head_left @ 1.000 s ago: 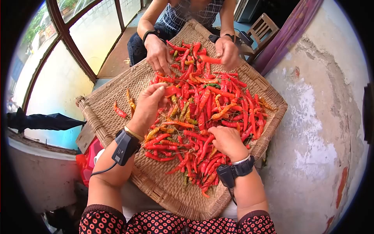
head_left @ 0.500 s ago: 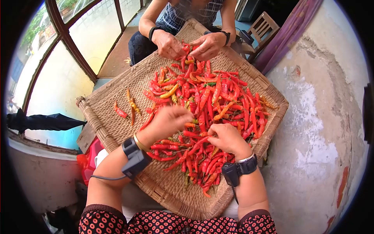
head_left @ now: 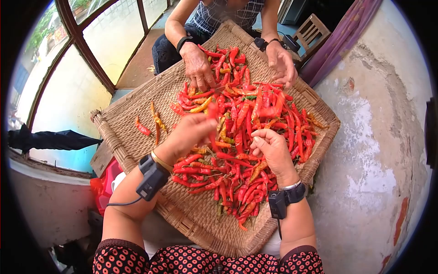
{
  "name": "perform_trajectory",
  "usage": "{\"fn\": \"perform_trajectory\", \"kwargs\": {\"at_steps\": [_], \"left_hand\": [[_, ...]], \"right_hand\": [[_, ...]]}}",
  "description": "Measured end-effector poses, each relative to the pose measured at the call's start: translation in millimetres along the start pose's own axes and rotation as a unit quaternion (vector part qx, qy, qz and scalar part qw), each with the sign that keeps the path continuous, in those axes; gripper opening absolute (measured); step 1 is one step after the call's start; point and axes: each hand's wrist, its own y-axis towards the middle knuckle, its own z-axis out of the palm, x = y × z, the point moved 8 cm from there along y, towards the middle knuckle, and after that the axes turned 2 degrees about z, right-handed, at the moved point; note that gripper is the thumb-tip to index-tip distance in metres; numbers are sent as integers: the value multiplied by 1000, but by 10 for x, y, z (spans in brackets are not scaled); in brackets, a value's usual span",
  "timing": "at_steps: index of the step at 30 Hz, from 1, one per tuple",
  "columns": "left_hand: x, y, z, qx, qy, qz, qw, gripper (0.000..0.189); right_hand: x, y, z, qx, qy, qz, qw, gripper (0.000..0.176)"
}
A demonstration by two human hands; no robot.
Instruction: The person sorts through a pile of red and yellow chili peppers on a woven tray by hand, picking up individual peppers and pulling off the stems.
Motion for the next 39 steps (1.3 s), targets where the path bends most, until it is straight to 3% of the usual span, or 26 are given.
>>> {"fn": "perform_trajectory", "kwargs": {"at_steps": [1,3,4,6,7,8,9,10,14,16,18,20,22,25,27,29,32,35,37,38,39], "left_hand": [[-15,32,-4,0,1,0,1000,18],[-45,29,-261,-166,-190,44,967,21],[11,49,-275,-166,-190,44,967,21],[108,117,-258,-127,-12,25,991,19],[151,129,-161,-72,109,-31,991,22],[213,157,-118,-72,110,-31,991,22],[118,189,29,-46,253,108,960,26],[3,136,236,-18,385,242,890,32],[163,149,360,36,405,173,897,40],[161,153,359,52,376,214,900,42],[91,140,363,42,387,251,887,38],[38,135,357,62,161,170,970,32],[-72,78,309,26,85,177,980,27],[-15,34,293,40,-119,46,991,27],[32,15,344,76,-125,26,989,27],[118,-10,417,127,-133,-14,983,27],[171,-10,422,112,-197,-44,973,27],[101,84,210,74,-232,-5,970,29],[19,164,28,13,-297,47,954,33],[-13,169,19,12,-297,48,953,33],[-72,148,-66,-44,-310,64,947,35]], "right_hand": [[-15,-4,12,1,6,8,1000,16],[-21,-11,57,7,9,10,1000,16],[-24,-15,84,14,11,11,1000,17],[-15,-15,114,18,-2,8,1000,17],[-7,-15,128,23,-17,6,1000,17],[-19,-9,129,23,-16,5,1000,17],[-58,4,135,26,-27,10,999,17],[-97,17,140,29,-38,15,999,17],[-113,40,191,33,-180,-27,983,19],[11,21,260,41,-286,-86,954,22],[52,11,267,27,-263,-77,961,22],[46,23,236,10,-241,-67,968,23],[104,27,129,-50,-211,-117,969,24],[65,23,153,-23,-126,-100,987,26],[4,5,246,24,-31,-42,998,25],[-56,-5,312,60,-41,-15,997,23],[-126,-22,370,99,-66,16,993,18],[-118,-42,373,104,-94,22,990,13],[136,-59,209,-24,-232,-79,969,10],[249,-70,128,-90,-329,-179,923,11],[271,-61,73,-117,-346,-190,911,12]]}}
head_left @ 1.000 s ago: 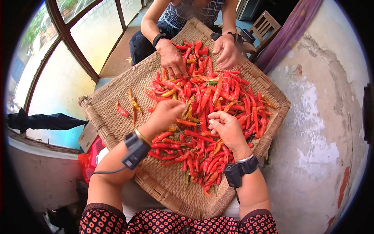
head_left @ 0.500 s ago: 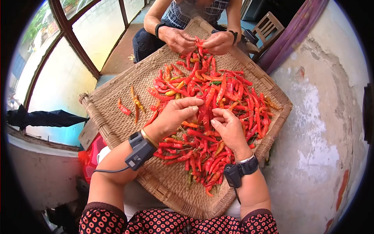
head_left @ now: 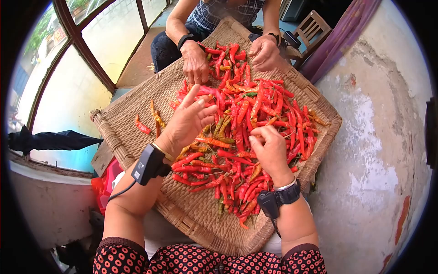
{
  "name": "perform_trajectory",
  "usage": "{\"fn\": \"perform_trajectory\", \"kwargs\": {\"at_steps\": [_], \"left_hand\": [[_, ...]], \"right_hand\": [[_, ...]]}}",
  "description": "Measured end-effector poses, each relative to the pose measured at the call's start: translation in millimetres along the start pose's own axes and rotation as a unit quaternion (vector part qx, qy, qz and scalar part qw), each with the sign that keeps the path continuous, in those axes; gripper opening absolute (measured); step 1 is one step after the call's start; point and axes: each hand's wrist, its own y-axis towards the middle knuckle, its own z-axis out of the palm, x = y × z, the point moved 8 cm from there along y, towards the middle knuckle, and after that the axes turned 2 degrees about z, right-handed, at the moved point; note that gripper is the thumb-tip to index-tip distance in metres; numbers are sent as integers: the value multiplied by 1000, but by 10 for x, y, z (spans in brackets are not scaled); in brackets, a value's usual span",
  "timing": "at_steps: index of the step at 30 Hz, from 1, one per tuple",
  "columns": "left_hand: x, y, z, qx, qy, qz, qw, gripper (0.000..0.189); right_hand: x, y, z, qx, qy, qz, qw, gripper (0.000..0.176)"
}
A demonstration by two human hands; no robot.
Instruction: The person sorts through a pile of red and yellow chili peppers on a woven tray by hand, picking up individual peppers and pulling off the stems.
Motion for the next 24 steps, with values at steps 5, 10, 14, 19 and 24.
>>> {"fn": "perform_trajectory", "kwargs": {"at_steps": [5,10,14,19,24], "left_hand": [[179,-11,-144,-22,119,-76,990,32],[482,-130,105,112,341,-142,923,29],[590,-135,86,148,396,-90,902,34],[529,-176,73,61,334,-129,932,30],[613,-215,12,106,401,-225,882,18]], "right_hand": [[-139,49,137,87,31,8,996,30],[-187,-15,442,211,22,4,977,38],[-116,-91,531,284,121,34,951,38],[12,-147,560,326,220,38,918,31],[194,-263,570,352,207,-18,912,23]]}}
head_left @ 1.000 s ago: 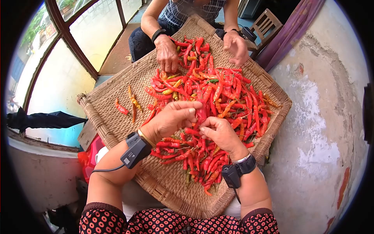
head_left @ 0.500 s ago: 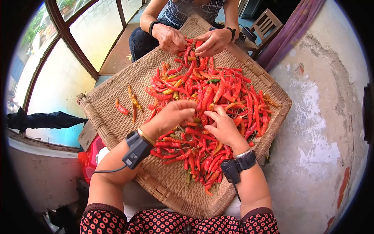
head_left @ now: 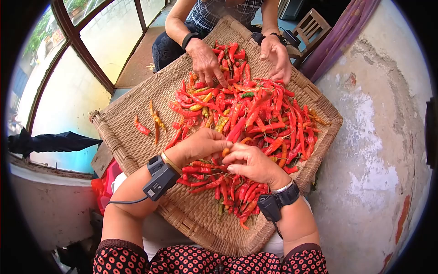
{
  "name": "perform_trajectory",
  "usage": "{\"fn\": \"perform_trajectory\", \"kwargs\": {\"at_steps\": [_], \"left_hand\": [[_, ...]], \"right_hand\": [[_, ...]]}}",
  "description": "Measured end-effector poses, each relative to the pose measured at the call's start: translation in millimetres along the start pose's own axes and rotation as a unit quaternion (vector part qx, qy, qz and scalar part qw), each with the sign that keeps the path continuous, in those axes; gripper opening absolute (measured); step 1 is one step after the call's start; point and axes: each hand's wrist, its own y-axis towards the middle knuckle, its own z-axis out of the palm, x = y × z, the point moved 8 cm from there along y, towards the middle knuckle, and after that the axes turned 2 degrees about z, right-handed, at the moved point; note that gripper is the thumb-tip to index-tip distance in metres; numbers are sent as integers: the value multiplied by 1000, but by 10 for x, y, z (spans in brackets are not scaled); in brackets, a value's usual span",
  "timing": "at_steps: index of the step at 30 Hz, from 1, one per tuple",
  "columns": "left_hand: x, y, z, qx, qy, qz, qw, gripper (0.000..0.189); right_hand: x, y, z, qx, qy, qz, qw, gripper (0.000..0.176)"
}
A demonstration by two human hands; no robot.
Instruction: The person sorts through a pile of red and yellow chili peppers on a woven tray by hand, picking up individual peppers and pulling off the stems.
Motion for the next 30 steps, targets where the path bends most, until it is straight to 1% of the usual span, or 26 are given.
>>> {"fn": "perform_trajectory", "kwargs": {"at_steps": [1,3,4,5,6,7,8,9,11,12,13,14,15,16,17,18,19,20,21,22,24,25,26,27,29,30], "left_hand": [[23,10,-15,0,0,0,1000,18],[-49,-11,11,31,90,42,995,18],[-55,-27,-65,-11,77,31,997,16],[-83,-56,-115,-10,76,30,997,16],[-117,-95,-218,-22,22,26,999,16],[-158,-139,-295,-34,-32,20,999,15],[-291,-203,-363,-68,-24,61,996,16],[-390,-300,-420,-93,-33,69,993,17],[-364,-270,-582,-75,-100,113,986,23],[-341,-232,-571,-75,-100,111,986,23],[-365,-215,-623,-125,-85,136,979,27],[-399,-218,-668,-176,-70,162,968,34],[-385,-211,-622,-176,-70,162,968,34],[-347,-193,-472,-128,-31,148,980,37],[-306,-183,-319,-79,8,133,988,41],[-297,-207,-137,-8,-20,116,993,40],[-324,-234,4,24,-5,124,992,38],[-289,-238,102,55,-23,122,991,37],[-251,-240,194,86,-40,121,988,36],[-242,-227,247,88,-103,132,982,32],[-198,-202,245,81,-97,117,985,31],[-169,-196,240,74,-90,101,988,30],[-187,-196,232,57,-115,105,986,35],[-186,-197,231,54,-116,105,986,35],[-187,-196,206,44,-174,106,978,31],[-164,-201,162,9,-180,84,980,25]], "right_hand": [[20,-7,51,21,-1,-8,1000,21],[52,-28,68,24,9,5,1000,20],[83,-39,87,36,-3,-2,999,19],[99,-49,109,48,-15,-10,999,18],[89,-52,112,48,-15,-10,999,18],[83,-62,169,82,-35,-17,996,18],[80,-79,224,115,-55,-25,992,17],[79,-81,225,114,-54,-25,992,17],[115,-74,208,93,-60,-48,993,17],[175,-64,142,54,-41,-74,995,16],[220,-80,143,54,-40,-74,995,16],[186,-81,49,6,98,-8,995,17],[100,-93,-15,-41,233,58,970,18],[61,-109,-51,-42,266,67,961,21],[31,-113,-70,-43,267,67,960,21],[-6,-120,-119,-66,307,59,948,22],[-17,-123,-157,-89,346,51,933,23],[20,-126,-175,-100,370,46,922,25],[13,-126,-171,-100,370,48,922,25],[0,-125,-166,-102,380,52,918,27],[-10,-114,-145,-102,391,58,913,29],[1,-107,-135,-102,367,57,923,31],[13,-97,-126,-102,343,55,932,33],[18,-78,-110,-100,342,56,933,33],[34,-43,-114,-114,280,47,952,37],[18,-29,-117,-121,255,46,958,38]]}}
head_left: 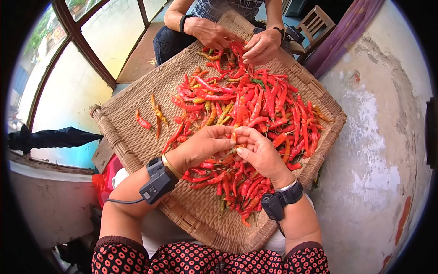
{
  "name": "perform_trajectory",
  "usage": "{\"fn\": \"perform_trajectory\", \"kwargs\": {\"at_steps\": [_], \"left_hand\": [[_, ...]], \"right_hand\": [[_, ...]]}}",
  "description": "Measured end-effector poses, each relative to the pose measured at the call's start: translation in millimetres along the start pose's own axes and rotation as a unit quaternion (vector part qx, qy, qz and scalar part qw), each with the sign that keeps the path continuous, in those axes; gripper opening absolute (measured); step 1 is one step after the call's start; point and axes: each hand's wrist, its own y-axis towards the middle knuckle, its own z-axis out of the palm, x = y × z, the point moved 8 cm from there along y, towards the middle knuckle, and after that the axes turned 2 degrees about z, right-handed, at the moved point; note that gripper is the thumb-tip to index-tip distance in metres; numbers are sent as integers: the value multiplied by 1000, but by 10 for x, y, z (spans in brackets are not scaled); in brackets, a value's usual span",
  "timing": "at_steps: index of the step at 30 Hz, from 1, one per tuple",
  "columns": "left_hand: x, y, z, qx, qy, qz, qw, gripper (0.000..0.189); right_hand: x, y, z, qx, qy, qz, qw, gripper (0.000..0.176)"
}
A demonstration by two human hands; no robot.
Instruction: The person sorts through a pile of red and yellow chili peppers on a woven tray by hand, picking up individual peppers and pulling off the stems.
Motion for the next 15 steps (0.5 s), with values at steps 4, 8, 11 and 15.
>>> {"fn": "perform_trajectory", "kwargs": {"at_steps": [4,8,11,15], "left_hand": [[-4,39,-125,21,84,-16,996,9],[-286,60,-453,-72,79,41,993,10],[-550,53,-689,-223,-207,196,932,27],[-294,103,-748,-183,-125,146,964,30]], "right_hand": [[1,-45,-49,-3,-8,12,1000,33],[-68,-56,-63,9,-95,52,994,26],[-73,-68,8,17,-75,58,995,25],[-70,-46,18,12,9,19,1000,24]]}}
